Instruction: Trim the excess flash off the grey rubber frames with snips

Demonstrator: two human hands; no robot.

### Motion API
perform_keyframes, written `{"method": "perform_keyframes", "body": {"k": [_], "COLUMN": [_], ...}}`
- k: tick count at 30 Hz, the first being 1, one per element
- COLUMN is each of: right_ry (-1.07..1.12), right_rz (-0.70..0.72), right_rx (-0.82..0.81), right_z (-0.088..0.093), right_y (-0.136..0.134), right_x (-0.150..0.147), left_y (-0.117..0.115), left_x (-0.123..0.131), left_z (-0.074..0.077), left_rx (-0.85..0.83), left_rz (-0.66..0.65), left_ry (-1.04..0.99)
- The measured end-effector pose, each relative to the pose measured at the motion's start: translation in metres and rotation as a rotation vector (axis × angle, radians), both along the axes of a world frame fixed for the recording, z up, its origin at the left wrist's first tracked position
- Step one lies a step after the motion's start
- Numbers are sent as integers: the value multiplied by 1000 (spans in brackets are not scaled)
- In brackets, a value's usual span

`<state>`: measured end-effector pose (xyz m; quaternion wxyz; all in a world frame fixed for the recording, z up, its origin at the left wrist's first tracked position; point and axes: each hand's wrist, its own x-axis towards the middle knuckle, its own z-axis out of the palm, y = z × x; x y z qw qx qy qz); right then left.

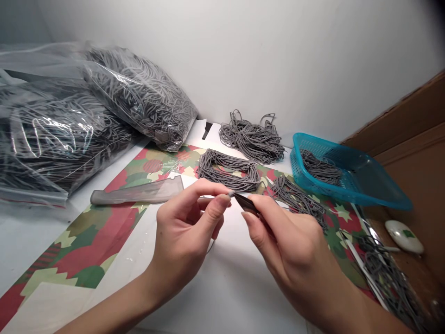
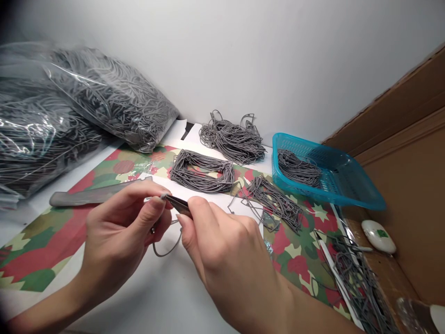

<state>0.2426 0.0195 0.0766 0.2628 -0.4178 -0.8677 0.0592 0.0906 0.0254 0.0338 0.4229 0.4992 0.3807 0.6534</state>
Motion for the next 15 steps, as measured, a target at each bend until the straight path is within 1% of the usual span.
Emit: {"method": "perform_keyframes", "body": {"k": [10, 15], "right_ry": [-2, -3], "right_rz": [6, 13], "right_rx": [-59, -27], "right_z": [3, 4], "right_y": [1, 1], "right_x": [0, 1], "left_y": [1, 2], "left_x": [-1, -1], "left_z": [-3, -3], "left_rx": [-34, -51], "left_rz": [-47, -57], "left_ry": [-39, -61]}}
